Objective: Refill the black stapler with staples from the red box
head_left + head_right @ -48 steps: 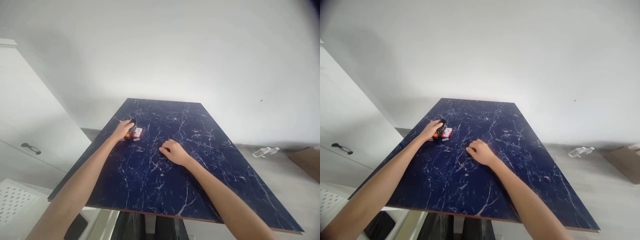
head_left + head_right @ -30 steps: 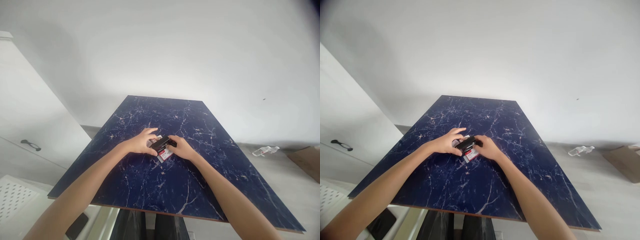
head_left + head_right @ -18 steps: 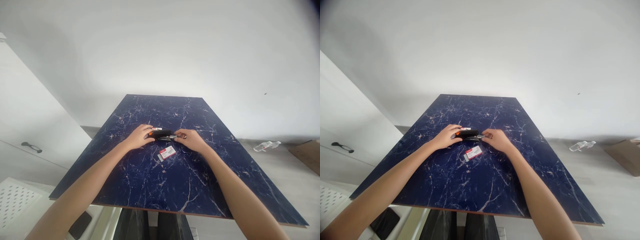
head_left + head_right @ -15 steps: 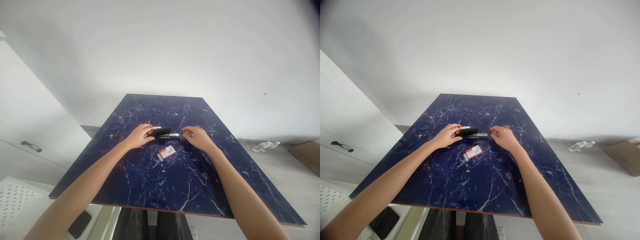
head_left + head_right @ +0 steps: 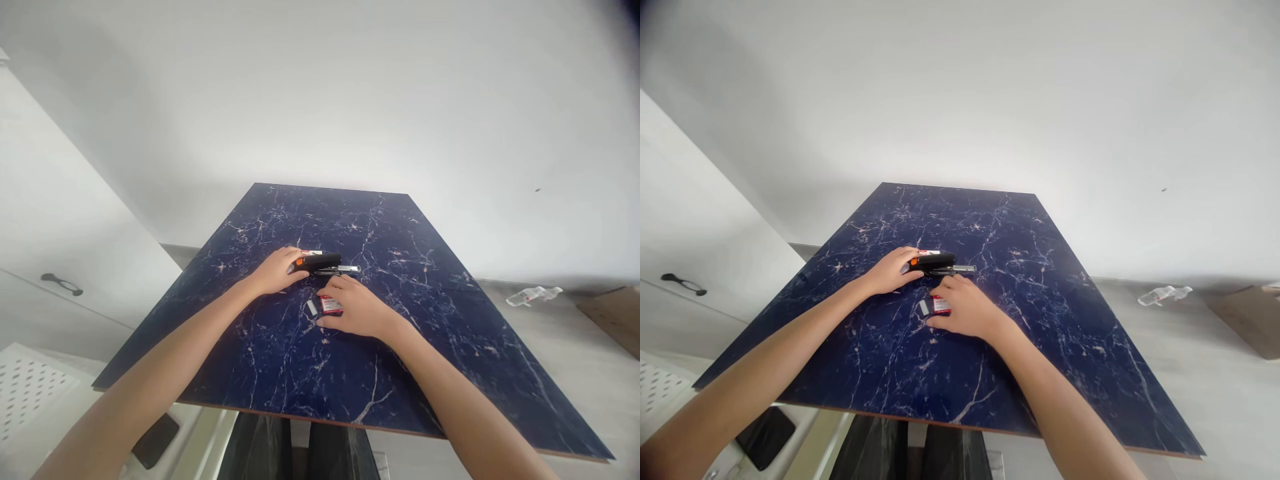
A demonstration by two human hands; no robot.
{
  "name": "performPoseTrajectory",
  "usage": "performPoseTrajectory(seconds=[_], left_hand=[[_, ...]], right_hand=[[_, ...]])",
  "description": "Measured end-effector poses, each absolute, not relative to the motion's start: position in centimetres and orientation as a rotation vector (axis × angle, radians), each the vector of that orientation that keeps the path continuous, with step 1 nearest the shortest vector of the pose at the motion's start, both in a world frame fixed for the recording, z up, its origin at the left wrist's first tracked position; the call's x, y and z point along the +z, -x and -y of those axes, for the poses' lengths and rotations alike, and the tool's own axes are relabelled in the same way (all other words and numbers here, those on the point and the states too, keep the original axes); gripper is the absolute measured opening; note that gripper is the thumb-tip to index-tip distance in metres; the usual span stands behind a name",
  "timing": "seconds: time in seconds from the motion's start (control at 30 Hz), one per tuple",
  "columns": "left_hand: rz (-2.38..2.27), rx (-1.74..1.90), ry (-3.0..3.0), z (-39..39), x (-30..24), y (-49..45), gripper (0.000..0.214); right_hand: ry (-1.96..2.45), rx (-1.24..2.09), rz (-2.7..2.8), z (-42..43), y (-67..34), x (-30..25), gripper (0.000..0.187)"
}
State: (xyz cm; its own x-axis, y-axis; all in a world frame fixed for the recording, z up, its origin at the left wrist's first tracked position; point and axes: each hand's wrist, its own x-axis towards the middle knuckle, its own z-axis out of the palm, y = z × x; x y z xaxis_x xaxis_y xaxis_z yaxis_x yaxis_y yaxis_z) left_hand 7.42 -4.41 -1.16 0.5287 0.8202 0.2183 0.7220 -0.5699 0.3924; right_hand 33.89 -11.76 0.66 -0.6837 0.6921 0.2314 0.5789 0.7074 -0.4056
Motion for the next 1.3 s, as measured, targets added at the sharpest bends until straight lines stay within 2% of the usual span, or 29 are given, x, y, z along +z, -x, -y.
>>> performPoseTrajectory(seconds=[0.07,0.17,0.27,0.57,0.7,0.87,1.03,1.3], left_hand=[[-1.309,0.558,-2.515,4.4,-1.1,-7.4,0.06],[-1.324,0.545,-2.506,4.5,-1.0,-7.5,0.063],[-1.332,0.523,-2.502,4.6,-0.9,-7.6,0.065],[-1.323,0.533,-2.493,4.6,-0.8,-7.5,0.06],[-1.331,0.527,-2.478,4.7,-0.7,-7.7,0.061],[-1.328,0.529,-2.488,4.8,-0.7,-7.7,0.06],[-1.323,0.503,-2.501,4.8,-0.6,-7.6,0.064],[-1.29,0.556,-2.541,4.8,-0.8,-7.6,0.061]], right_hand=[[0.973,0.399,2.513,12.1,-33.1,0.2,0.04],[0.911,0.391,2.487,12.8,-31.8,-0.5,0.017],[0.859,0.407,2.494,13.0,-31.1,-0.9,0.01],[1.009,0.664,2.254,10.2,-34.4,-0.1,0.01],[1.164,0.618,2.08,8.8,-37.1,0.7,0.016],[0.891,0.51,2.467,10.6,-35.7,0.7,0.027],[0.822,0.409,2.569,12.3,-33.0,-0.1,0.015],[1.169,0.483,2.089,10.0,-34.8,-0.1,0.02]])
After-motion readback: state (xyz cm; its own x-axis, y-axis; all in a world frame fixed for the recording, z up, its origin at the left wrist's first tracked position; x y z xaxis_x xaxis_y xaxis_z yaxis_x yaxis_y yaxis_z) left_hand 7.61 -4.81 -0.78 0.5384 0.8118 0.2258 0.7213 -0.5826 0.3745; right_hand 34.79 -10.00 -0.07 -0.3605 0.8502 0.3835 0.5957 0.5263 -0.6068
